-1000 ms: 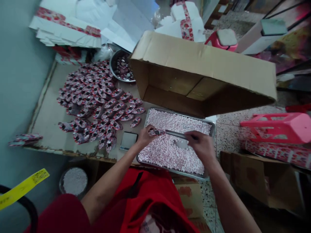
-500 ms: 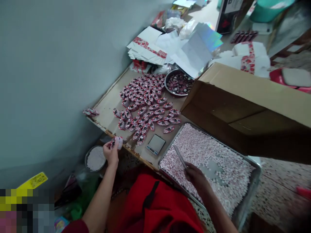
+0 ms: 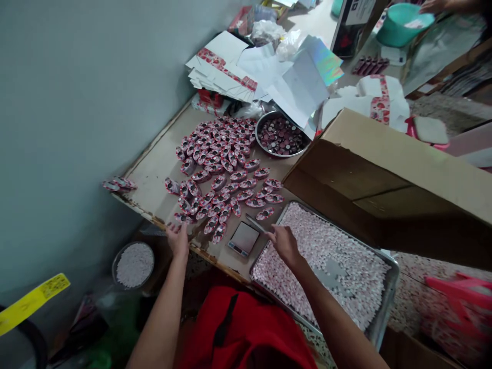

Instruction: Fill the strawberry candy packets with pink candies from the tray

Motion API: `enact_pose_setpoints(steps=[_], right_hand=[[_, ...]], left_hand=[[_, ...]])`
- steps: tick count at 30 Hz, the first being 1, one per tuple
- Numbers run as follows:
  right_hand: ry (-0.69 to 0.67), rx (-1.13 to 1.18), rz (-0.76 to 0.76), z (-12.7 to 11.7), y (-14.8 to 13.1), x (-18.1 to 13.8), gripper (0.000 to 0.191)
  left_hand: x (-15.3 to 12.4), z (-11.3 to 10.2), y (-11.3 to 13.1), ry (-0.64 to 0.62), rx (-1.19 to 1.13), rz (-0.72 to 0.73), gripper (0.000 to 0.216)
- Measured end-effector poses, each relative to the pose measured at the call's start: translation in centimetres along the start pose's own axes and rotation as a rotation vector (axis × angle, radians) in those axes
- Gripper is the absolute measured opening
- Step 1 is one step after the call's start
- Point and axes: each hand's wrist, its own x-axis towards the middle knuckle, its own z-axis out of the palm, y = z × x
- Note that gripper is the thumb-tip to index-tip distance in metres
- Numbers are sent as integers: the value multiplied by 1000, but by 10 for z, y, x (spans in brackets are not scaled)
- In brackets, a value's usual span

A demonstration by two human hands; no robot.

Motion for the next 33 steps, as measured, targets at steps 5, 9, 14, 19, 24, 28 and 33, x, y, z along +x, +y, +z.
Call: enact_pose_setpoints(steps=[5, 9, 14, 19, 24, 28, 33], right_hand=[[120, -22, -152, -24, 34, 45, 100], [-1, 43, -291, -24, 28, 95, 131], [10, -148, -80, -6, 4, 112, 139], [140, -322, -4, 4, 3, 106, 136], [187, -423, -36, 11, 10, 123, 134], [190, -272, -203, 13, 13, 148, 128], [155, -212, -405, 14, 12, 172, 113]], left_hand=[[-76, -12, -34, -387, -50, 104, 111], [-104, 34, -16, -321, 46, 246, 138], [-97, 76, 20, -141, 180, 233, 131], [-94, 87, 28, -84, 165, 220, 126], [-92, 101, 37, -112, 150, 244, 133], [-83, 118, 52, -126, 143, 259, 131], [-73, 137, 68, -121, 72, 293, 129]])
